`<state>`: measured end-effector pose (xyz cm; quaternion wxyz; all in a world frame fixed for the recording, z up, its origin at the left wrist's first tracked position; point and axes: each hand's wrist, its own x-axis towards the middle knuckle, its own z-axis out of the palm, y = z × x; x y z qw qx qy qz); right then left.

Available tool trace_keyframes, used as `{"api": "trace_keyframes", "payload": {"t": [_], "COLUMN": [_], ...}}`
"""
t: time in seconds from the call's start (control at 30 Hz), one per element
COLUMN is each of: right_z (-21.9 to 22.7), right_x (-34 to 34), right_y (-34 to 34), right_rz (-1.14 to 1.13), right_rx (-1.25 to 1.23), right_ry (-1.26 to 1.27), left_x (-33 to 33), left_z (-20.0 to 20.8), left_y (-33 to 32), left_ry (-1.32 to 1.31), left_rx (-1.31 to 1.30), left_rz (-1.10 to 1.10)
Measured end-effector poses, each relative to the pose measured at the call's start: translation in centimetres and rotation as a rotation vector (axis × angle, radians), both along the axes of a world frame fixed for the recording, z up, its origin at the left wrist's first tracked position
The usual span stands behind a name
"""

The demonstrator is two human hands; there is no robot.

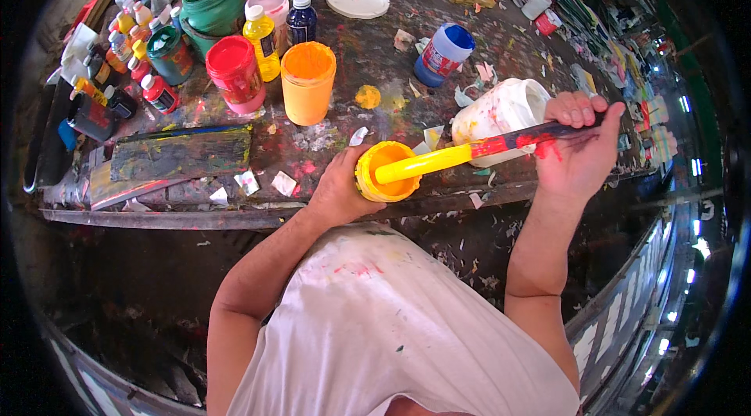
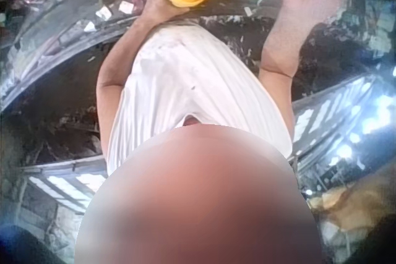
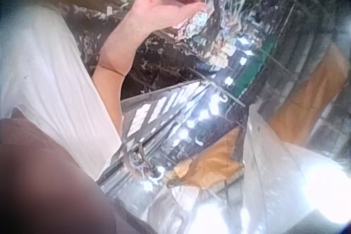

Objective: The person pours orange paint into a yellow container and stirs it with a stick. They then add a white liquid from a large jug and continue mixing. Later, they pour a dark blue liquid into a blue container and stir it as well.

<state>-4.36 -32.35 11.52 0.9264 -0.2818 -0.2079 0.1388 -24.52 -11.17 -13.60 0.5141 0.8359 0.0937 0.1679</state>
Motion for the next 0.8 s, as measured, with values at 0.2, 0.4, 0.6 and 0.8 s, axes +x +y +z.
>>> {"api": "trace_keyframes", "payload": {"t": [0.2, 0.4, 0.6, 0.8], "right_z": [1.2, -6.1, -9.4, -7.3], "right_x": [-0.6, -6.1, -8.1, -7.4], "right_y": [-1.4, 4.5, 6.9, 7.6], "right_rz": [0.058, 0.065, 0.422, 0.188], "right_rx": [0.028, -0.013, -0.200, -0.111], "right_ry": [-0.115, -0.439, -0.729, -0.563], "left_x": [0.0, 0.1, 0.0, 0.1], "left_z": [-0.2, -0.2, 0.1, 0.2], "left_y": [0.1, 0.0, 0.0, 0.1], "left_ry": [0.005, -0.013, 0.014, 0.034], "left_rx": [-0.009, 0.009, -0.018, -0.017], "left_rz": [-0.005, 0.004, 0.003, 0.015]}}
